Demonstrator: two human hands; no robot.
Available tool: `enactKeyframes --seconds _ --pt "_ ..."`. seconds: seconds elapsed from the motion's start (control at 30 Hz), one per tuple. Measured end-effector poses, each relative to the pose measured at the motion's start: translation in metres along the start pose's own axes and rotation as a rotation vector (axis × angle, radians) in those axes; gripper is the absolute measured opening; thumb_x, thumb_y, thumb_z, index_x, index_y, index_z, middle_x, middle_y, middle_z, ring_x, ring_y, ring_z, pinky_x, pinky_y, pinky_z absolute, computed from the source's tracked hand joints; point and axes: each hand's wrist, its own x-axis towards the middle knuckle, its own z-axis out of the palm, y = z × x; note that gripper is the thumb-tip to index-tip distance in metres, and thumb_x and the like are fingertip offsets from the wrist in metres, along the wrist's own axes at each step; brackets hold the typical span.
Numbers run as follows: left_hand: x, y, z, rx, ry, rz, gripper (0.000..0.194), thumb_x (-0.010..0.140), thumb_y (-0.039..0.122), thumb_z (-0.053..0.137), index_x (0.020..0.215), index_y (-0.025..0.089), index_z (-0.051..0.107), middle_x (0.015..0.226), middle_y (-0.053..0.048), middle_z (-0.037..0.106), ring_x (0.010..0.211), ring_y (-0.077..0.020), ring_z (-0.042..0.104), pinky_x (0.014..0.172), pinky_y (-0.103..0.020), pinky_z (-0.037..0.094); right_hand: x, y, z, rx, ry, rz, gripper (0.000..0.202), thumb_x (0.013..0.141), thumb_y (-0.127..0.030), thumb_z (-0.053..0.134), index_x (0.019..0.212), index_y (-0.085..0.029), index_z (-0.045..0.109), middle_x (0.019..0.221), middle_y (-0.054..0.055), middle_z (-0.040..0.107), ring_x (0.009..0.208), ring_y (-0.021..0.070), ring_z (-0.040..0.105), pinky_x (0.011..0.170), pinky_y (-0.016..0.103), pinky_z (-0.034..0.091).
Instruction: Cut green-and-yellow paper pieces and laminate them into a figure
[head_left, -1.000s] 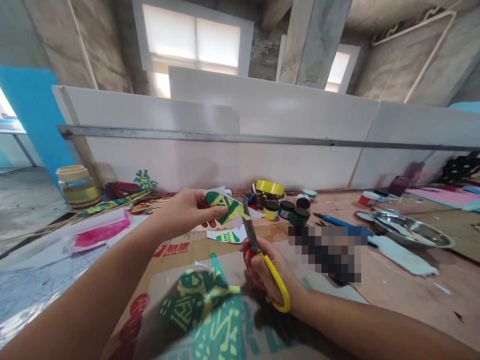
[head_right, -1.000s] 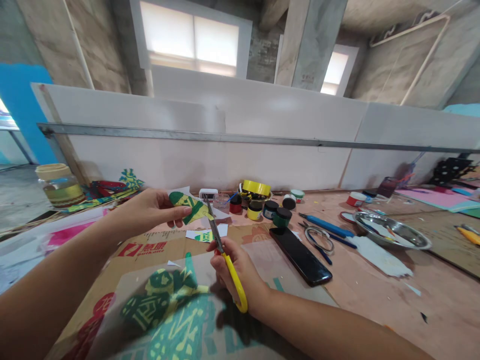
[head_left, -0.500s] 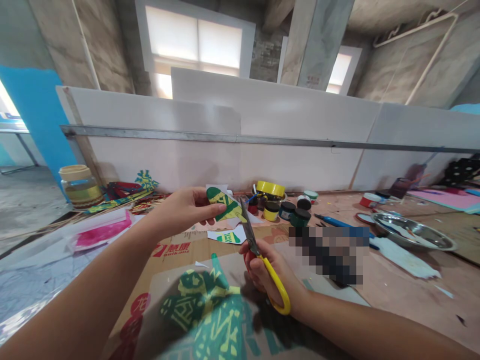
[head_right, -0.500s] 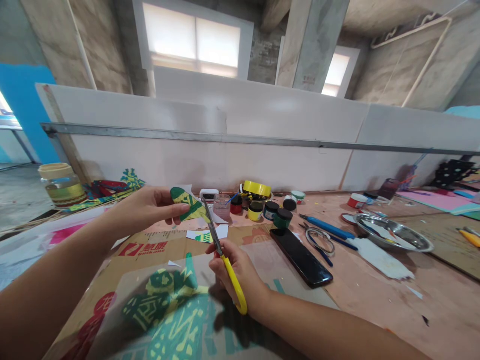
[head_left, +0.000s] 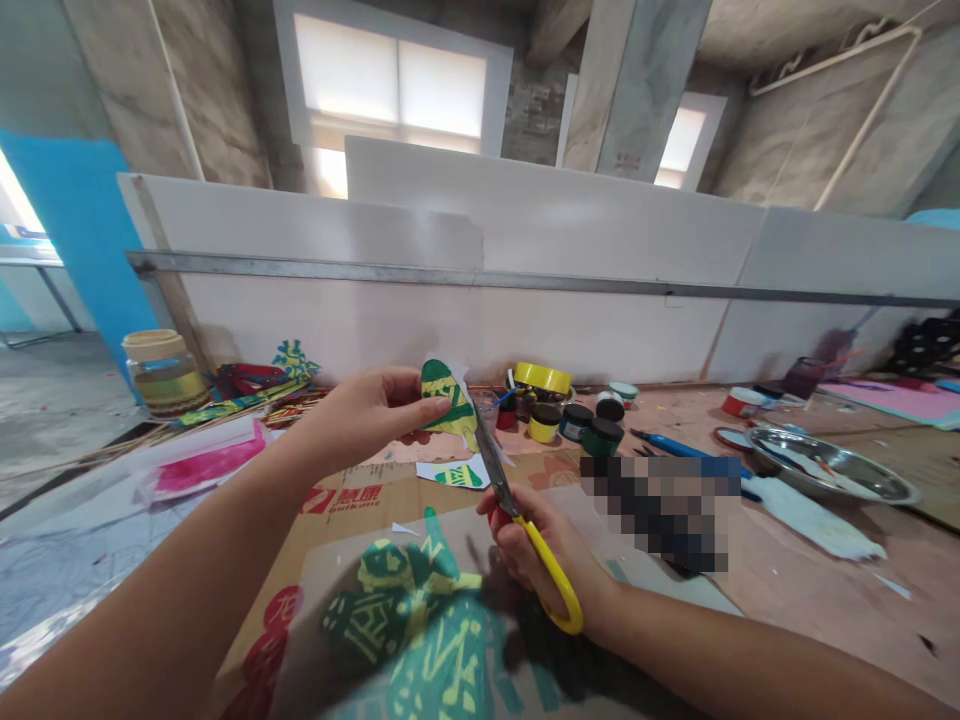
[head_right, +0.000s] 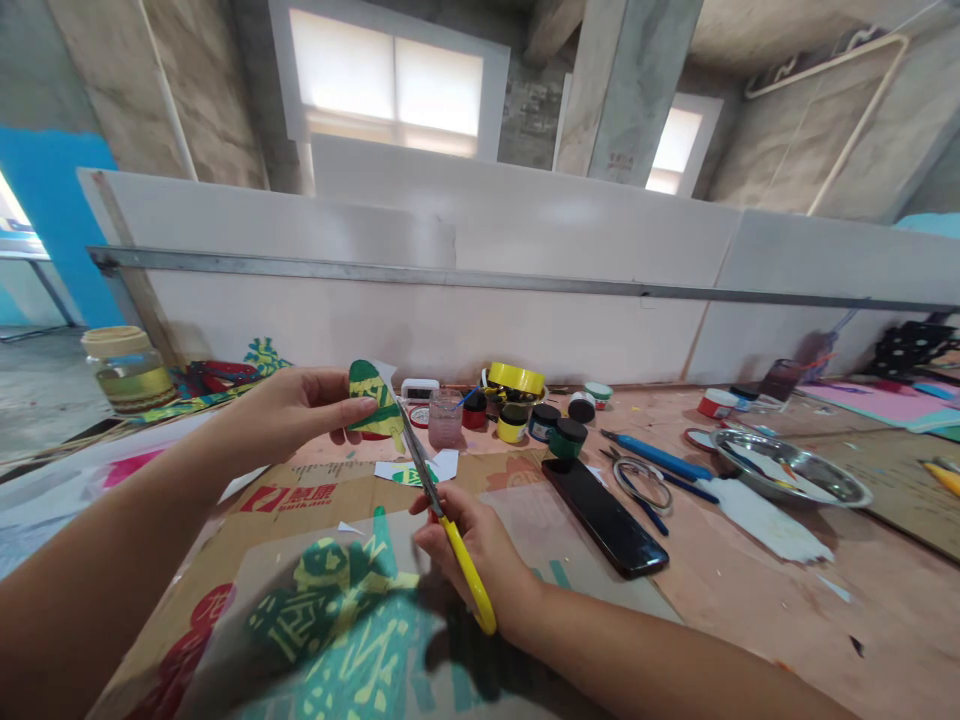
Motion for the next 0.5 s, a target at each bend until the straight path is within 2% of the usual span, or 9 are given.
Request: enactKeyframes --seconds 0.17,0.5 --pt "-0.0011 0.0019 0.0009 -0.016 0.046 0.013 0.032 0.081 0.051 0.064 0.077 0.019 0.063 0.065 0.002 0.062 0.065 -0.0132 0.061 0.063 -0.023 0.048 0.0008 -0.0006 -0.0003 -0.001 -0.014 0.004 0.06 0.07 -0.073 0.064 0.093 -0.019 0.054 0.066 -0.007 0.038 0.044 0.0044 0.028 0.036 0.018 0.022" --pt "-0.003 0.0056 0.0019 -0.033 0.05 0.016 0.026 0.083 0.046 0.064 0.076 0.02 0.063 0.064 0.004 0.06 0.063 -0.0109 0.06 0.063 -0.021 0.047 0.0011 0.0005 0.0007 0.036 -0.028 0.03 0.062 0.069 -0.074 0.065 0.094 -0.018 0.053 0.064 -0.008 0.037 0.044 0.004 0.027 0.038 0.017 0.02"
